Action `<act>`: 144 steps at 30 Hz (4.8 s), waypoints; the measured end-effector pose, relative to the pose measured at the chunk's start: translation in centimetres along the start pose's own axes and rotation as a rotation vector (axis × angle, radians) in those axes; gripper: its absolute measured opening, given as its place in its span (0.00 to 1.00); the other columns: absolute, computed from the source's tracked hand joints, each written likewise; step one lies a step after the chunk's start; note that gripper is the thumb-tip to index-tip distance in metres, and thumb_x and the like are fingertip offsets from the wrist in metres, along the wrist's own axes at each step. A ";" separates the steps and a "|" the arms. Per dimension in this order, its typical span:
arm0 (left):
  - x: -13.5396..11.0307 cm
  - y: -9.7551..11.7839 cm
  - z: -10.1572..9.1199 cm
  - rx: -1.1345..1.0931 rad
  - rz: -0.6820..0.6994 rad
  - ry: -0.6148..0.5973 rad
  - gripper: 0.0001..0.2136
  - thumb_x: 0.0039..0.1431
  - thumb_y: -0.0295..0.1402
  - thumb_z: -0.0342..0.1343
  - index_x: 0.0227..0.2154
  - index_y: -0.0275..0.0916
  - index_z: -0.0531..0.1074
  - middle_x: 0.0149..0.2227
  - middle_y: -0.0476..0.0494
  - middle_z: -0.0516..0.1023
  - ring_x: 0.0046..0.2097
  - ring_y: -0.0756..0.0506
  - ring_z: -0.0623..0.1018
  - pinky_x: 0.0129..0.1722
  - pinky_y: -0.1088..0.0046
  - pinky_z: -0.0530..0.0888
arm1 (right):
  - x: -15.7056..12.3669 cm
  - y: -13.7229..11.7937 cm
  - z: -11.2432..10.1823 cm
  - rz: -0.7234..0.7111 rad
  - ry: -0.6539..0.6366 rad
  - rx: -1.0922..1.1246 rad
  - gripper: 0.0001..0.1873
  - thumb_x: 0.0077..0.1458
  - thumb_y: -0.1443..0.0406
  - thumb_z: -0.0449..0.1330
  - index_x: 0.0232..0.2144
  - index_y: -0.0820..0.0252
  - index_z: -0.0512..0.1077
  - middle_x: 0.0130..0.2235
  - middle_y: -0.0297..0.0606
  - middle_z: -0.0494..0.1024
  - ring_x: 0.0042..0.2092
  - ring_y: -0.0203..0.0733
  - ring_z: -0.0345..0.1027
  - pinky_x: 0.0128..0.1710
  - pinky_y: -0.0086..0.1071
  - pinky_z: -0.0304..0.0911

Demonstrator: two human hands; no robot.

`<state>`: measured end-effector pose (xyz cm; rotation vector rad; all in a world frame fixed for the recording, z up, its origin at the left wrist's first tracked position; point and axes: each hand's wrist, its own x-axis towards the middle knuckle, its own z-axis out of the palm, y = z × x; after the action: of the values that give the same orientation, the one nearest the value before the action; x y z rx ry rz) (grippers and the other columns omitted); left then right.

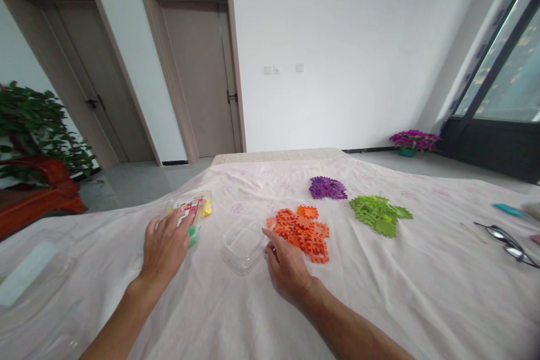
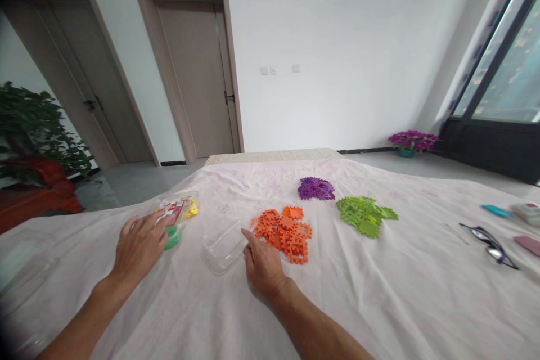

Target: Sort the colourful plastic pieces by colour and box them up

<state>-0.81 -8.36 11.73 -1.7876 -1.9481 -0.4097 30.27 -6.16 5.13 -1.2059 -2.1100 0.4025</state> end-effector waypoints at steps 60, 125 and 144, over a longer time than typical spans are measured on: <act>-0.3 8.0 9.3 -1.069 -0.066 -0.147 0.25 0.49 0.44 0.67 0.51 0.45 0.74 0.65 0.38 0.62 0.67 0.33 0.61 0.66 0.47 0.58 | 7.6 7.8 -1.6 0.202 0.186 -0.497 0.25 0.61 0.59 0.57 0.59 0.62 0.67 0.60 0.47 0.71 0.64 0.58 0.54 0.63 0.48 0.45; -0.4 8.2 9.5 -1.064 -0.047 -0.137 0.26 0.53 0.46 0.64 0.54 0.46 0.71 0.63 0.38 0.64 0.67 0.35 0.61 0.66 0.49 0.58 | 7.0 4.6 -0.8 -0.191 0.219 -0.091 0.20 0.68 0.59 0.50 0.34 0.56 0.79 0.36 0.39 0.81 0.43 0.42 0.71 0.49 0.35 0.61; -0.4 8.1 9.9 -0.949 -0.031 -0.090 0.24 0.56 0.47 0.61 0.55 0.47 0.70 0.67 0.39 0.58 0.69 0.36 0.58 0.67 0.50 0.58 | 6.7 5.9 -3.5 0.042 -0.091 -0.441 0.14 0.56 0.56 0.61 0.42 0.54 0.77 0.44 0.38 0.79 0.47 0.44 0.67 0.46 0.32 0.57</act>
<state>5.92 -2.77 2.35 -2.3203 -1.9867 -1.4738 34.11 2.40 7.01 -1.5015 -2.3304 0.0040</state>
